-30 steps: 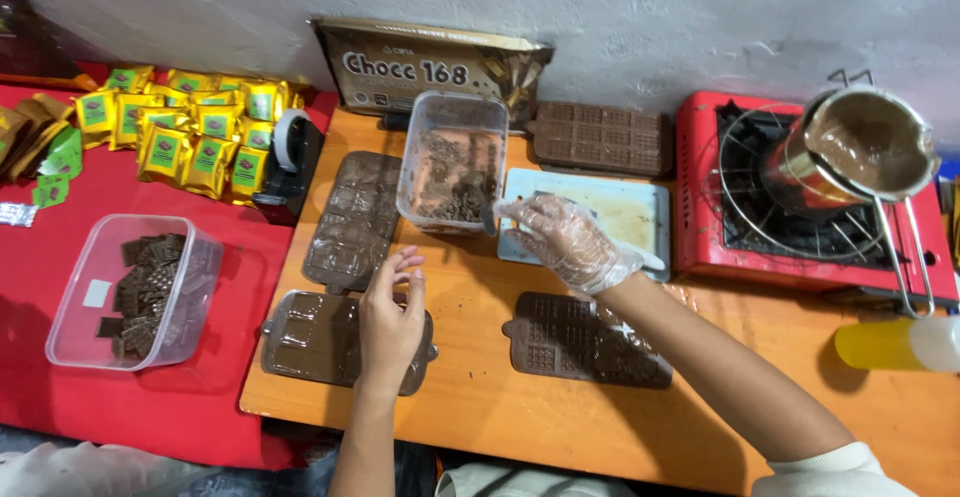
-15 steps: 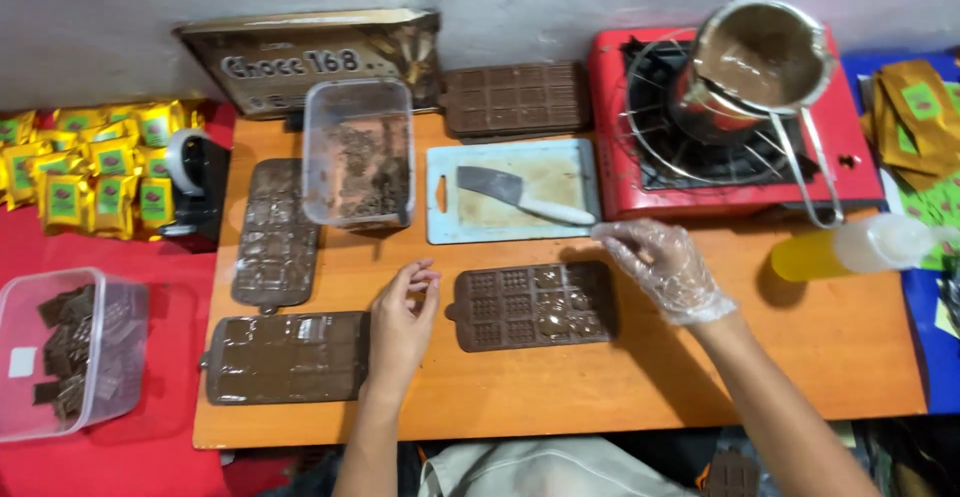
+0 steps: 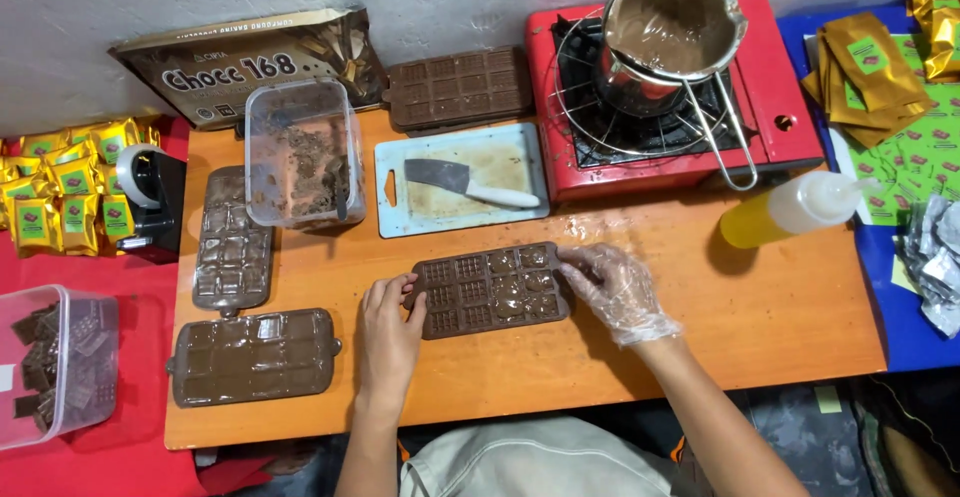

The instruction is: Stirring melted chocolate in a pot on a stove and filling chocolate bar molds using a spoon.

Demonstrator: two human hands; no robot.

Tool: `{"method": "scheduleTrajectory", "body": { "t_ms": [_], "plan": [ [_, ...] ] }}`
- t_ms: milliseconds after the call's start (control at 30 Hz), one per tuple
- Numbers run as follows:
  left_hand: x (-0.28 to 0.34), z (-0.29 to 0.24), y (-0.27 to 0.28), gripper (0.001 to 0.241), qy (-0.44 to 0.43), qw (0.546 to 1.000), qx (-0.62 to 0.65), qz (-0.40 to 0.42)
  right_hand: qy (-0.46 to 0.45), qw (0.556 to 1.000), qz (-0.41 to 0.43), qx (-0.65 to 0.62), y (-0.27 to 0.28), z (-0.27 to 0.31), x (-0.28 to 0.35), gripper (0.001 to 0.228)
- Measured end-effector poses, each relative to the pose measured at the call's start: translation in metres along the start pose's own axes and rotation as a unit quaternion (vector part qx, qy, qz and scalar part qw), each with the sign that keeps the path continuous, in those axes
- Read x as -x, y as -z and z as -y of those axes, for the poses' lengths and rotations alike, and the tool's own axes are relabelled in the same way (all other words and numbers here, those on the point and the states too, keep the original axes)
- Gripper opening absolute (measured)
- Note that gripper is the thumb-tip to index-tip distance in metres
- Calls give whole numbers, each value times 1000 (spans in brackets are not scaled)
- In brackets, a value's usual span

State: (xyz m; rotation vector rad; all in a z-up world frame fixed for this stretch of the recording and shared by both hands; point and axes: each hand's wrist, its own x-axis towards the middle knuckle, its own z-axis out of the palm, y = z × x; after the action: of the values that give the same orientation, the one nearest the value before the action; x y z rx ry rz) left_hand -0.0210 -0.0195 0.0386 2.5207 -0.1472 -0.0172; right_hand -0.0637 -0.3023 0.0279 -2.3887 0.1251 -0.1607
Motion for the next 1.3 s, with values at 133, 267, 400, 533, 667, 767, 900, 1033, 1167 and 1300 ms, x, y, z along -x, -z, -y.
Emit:
{"method": "scheduleTrajectory", "body": {
  "t_ms": [133,267,400,533,667,767,900,1033,1167,1300],
  "plan": [
    [0,-7,-4,21,-2,1000,20,5,-68,994,-10,-85,1,-4,0,17],
    [-2,-18,1,18,-38,999,25,9,-76,991,-29,-102,0,-9,1,17],
    [-2,-1,-8,21,-151,987,7,-45,-73,989,-9,-128,3,-15,2,27],
    [-4,0,-5,21,-175,984,-2,-39,-147,971,9,-190,21,9,0,25],
    [-6,4,-4,23,-149,988,29,-5,-230,921,-104,-296,41,-7,-2,21],
    [-5,4,-5,22,-138,989,42,-13,-117,947,-112,-277,64,1,-4,22],
    [-5,4,-7,19,-139,989,37,-32,-101,938,-91,-320,56,-7,-3,24],
    [-4,3,-3,19,-134,989,62,-21,-179,936,-95,-289,44,1,-4,22],
    [-6,1,8,22,-74,989,124,43,-219,920,-86,-313,35,3,-6,22],
    [-8,-3,18,26,-42,988,131,69,-204,932,-39,-296,27,12,-7,22]
  ]
}}
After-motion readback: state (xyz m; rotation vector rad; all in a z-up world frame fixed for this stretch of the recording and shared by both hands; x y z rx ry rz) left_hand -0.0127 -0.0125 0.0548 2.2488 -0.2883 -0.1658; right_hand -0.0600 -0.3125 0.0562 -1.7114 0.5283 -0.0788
